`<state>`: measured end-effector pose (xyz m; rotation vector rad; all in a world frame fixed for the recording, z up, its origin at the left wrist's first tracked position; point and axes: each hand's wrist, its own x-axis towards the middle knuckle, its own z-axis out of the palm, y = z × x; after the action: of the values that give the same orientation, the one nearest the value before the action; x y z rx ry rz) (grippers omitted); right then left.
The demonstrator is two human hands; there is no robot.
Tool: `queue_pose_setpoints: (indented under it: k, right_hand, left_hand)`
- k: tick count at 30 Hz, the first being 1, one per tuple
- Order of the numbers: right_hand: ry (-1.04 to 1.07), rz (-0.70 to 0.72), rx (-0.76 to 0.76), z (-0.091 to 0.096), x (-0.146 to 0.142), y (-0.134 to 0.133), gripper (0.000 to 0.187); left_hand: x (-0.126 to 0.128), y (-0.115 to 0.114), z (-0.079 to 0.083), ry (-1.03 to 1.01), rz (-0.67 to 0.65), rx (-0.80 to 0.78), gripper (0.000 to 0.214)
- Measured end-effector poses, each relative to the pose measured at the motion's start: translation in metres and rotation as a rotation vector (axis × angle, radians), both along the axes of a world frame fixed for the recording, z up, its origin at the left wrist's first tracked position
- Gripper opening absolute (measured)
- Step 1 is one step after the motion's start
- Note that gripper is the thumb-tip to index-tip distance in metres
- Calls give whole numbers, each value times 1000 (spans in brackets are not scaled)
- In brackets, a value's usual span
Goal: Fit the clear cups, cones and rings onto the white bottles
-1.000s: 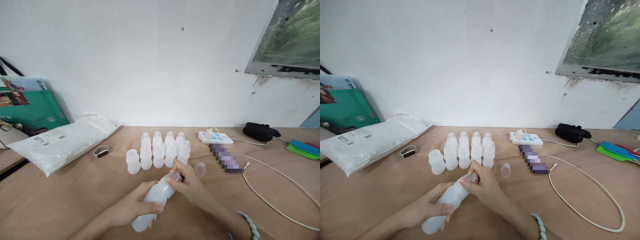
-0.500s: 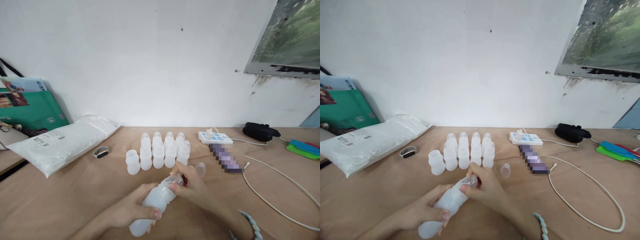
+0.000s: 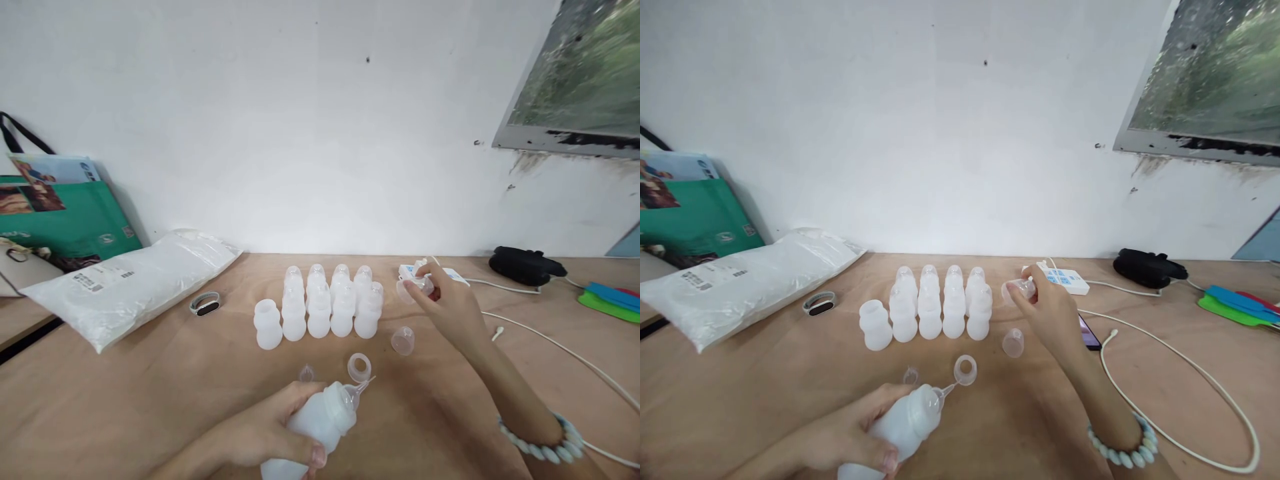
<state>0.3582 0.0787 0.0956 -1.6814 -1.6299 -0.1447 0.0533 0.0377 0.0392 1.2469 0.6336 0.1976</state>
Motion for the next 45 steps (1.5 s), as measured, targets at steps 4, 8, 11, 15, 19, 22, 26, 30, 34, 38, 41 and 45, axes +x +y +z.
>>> queue_pose_setpoints:
  k: [4, 8, 11, 15, 19, 22, 26, 30, 34, 38, 41, 45]
  right_hand:
    - [-319, -80, -479, -1, 8, 4, 19]
    - [-387, -18, -602, -13, 3, 4, 12]
    - [-411, 7, -609, -18, 3, 4, 18]
    - [-334, -39, -464, -12, -2, 3, 25]
    - [-48, 198, -206, -5, -26, -11, 29]
    - [142, 644, -409, -7, -51, -28, 26]
    - [110, 868, -608, -14, -77, -47, 28]
    - [107, 840, -663, -20, -86, -51, 27]
    - [202, 942, -659, -21, -86, -50, 30]
    - [190, 1007, -620, -17, -84, -50, 29]
    - [164, 1142, -519, -12, -82, -50, 25]
    - [196, 1230, -444, -10, -80, -51, 37]
  left_hand:
    - [0, -1, -4, -42, 20, 1, 50]
    - [1, -3, -6, -38, 18, 17, 51]
    - [2, -4, -6, -50, 30, 30, 53]
    - [2, -6, -5, -59, 45, 53, 50]
    - [4, -8, -5, -54, 70, 79, 50]
    - [6, -8, -7, -70, 108, 91, 46]
    - [7, -6, -11, -85, 105, 100, 48]
    - [8, -5, -9, -82, 96, 114, 41]
    - [7, -5, -1, -69, 83, 86, 39]
    - [3, -2, 1, -85, 67, 24, 41]
    - [0, 2, 0, -165, -59, -69, 50]
    - [1, 4, 0, -207, -59, -71, 57]
